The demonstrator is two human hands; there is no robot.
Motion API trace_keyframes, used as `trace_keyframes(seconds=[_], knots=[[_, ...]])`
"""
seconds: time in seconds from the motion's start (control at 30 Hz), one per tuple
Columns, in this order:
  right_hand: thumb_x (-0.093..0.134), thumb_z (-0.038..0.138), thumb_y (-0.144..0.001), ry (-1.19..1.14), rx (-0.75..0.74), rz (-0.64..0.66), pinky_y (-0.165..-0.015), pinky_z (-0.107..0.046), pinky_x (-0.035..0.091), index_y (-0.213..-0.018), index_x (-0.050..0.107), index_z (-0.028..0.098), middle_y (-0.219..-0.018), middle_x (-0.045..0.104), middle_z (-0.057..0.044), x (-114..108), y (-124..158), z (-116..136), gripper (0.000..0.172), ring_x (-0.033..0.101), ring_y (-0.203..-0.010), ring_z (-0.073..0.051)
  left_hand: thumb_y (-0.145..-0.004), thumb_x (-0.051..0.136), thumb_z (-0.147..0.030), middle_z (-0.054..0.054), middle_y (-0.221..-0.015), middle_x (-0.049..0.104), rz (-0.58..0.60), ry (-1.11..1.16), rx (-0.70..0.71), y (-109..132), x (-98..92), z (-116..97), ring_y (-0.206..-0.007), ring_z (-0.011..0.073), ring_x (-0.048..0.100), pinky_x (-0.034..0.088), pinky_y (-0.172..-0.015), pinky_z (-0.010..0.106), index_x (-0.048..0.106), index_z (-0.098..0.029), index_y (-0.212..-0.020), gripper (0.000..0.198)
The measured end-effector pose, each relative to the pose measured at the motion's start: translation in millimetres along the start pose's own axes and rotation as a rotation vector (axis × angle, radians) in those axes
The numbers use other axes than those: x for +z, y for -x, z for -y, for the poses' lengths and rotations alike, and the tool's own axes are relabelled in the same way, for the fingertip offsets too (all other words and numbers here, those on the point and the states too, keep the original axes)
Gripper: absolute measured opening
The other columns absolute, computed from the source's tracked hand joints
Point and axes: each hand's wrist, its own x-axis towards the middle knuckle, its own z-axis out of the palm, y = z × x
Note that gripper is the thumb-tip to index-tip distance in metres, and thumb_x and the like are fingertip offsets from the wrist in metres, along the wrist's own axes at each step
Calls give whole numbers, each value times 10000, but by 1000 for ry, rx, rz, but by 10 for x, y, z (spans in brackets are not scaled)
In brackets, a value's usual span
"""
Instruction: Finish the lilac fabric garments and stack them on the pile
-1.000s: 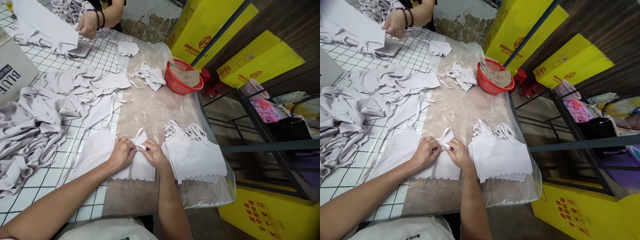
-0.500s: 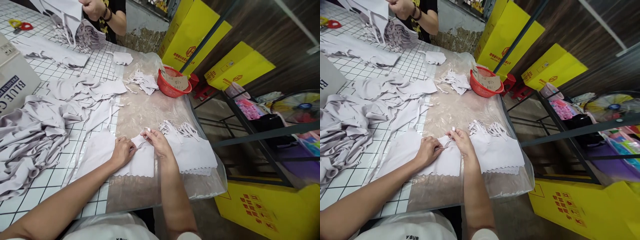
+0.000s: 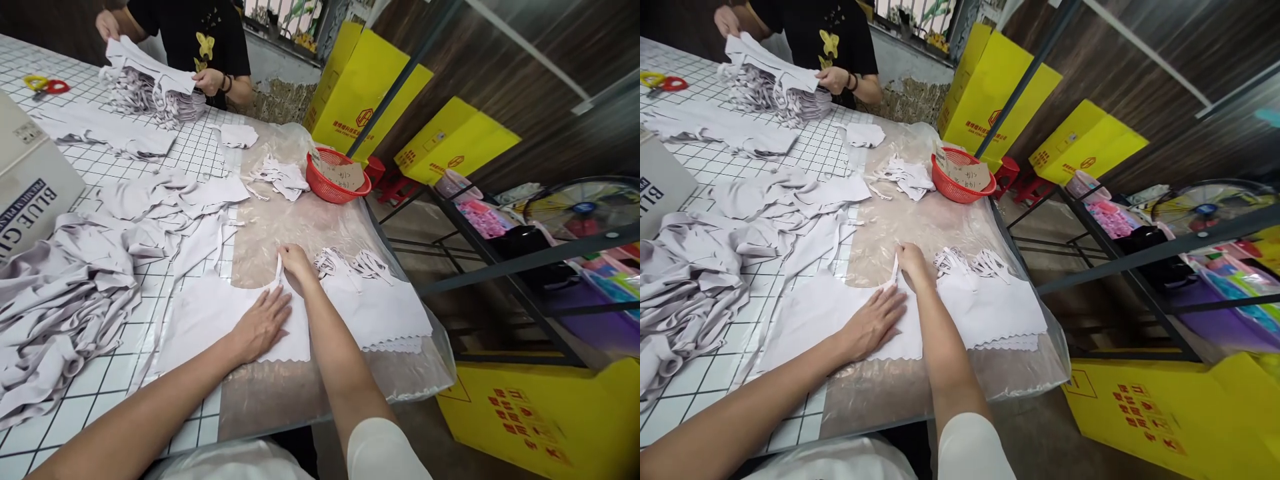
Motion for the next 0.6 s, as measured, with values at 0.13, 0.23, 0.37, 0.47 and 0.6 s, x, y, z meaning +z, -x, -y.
trace_keyframes(seconds=[0.13,0.23,0.37,0.47,0.6], knots=[[534,279,-931,135,11,-109,-827,-359,408,-753,632,177,-868,677,-147,33,-22,-7,228,612,-948,-278,-995,436,-463,162,-1550,414,138,67,37,28,120,20,-1482,334,288,253,-1181,523,489,-150,-1426,535],[512,278,-951,218,-90,-217,-910,-386,397,-952,617,173,-1081,637,-183,129,43,-13,148,551,-1089,-293,-992,396,-542,160,-1584,355,172,99,29,15,113,27,-1497,337,253,224,-1195,529,442,-162,-1472,614],[559,275,-930,353,-302,-240,-941,-396,403,-986,583,177,-1106,607,-169,271,97,-78,115,517,-1103,-290,-965,389,-620,160,-1601,320,241,99,37,-23,68,32,-1512,338,203,179,-1209,532,383,-155,-1510,716],[619,223,-869,196,-203,-236,-976,-400,381,-927,579,175,-1124,603,-170,294,16,-118,86,503,-1128,-290,-949,391,-651,152,-1611,298,264,88,43,-28,65,45,-1516,336,191,165,-1212,528,358,-155,-1524,760],[544,247,-879,-34,-86,-292,-972,-368,379,-910,575,171,-1081,620,-153,146,-215,-115,87,520,-1104,-263,-945,395,-658,159,-1606,307,245,91,58,-19,69,43,-1510,348,204,186,-1206,535,379,-150,-1514,763]])
